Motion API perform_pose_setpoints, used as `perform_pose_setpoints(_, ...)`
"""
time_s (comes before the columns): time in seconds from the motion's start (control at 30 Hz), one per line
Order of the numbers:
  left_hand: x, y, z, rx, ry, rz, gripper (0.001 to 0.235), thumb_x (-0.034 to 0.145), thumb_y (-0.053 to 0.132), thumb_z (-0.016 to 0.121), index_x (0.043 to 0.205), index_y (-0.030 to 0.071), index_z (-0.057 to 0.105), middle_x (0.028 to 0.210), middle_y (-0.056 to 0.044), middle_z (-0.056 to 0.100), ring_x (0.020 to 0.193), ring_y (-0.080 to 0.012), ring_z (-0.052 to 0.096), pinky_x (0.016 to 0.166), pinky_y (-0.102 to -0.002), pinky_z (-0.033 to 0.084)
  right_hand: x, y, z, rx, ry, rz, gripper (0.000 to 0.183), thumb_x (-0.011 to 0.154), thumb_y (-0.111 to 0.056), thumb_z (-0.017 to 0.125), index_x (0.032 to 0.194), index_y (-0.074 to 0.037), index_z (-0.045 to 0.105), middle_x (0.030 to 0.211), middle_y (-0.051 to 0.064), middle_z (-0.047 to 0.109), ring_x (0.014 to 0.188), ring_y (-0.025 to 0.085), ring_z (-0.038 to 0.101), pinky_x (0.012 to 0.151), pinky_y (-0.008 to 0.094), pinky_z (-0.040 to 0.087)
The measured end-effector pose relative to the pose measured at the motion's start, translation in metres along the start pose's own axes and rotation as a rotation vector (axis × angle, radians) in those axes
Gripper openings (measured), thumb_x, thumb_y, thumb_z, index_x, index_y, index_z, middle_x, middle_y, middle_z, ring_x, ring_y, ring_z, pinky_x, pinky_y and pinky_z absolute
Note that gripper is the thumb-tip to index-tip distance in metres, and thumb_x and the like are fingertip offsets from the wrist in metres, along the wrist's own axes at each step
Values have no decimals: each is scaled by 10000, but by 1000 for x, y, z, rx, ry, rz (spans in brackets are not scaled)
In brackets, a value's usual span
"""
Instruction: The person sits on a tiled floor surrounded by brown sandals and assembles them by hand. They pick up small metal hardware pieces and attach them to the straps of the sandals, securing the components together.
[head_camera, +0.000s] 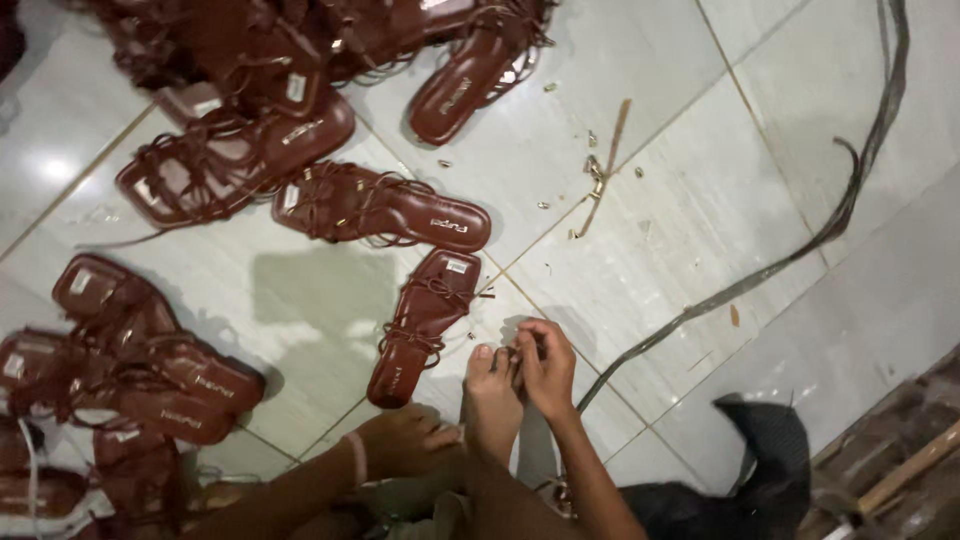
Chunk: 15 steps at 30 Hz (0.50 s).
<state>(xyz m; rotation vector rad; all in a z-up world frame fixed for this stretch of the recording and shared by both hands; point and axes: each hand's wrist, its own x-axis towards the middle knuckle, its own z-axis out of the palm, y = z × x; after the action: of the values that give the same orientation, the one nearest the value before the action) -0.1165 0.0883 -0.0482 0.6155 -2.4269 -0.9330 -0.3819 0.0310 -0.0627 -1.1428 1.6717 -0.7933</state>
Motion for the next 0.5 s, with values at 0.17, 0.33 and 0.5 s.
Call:
perform_pose_setpoints(0.17,-6,-39,-88,116,-18,15,317,830,157,691,1137,86,721,1157,-76,680,943,-240,686,795,-377,563,-9,21,3,214,74,330,144,978,-53,703,1092,33,690,851,115,728,667,118,646,586,250,521)
perform_pose_setpoints(0.33,3,-95,-155,288,-157,-332,368,806,105,666,1171,136,690,1214,-50,669,1007,-229,686,842,-395,576,0,26,9,335,98,320,148,937,-24,698,1075,30,687,895,100,744,715,141,712,595,262,548)
perform_pose_setpoints(0.5,20,-105,-155,429,-104,-439,361,806,81,662,1166,96,660,1239,-79,643,1068,-263,687,843,-394,578,-1,28,20,295,103,242,128,961,-14,689,1079,36,694,938,101,752,823,136,721,711,259,589)
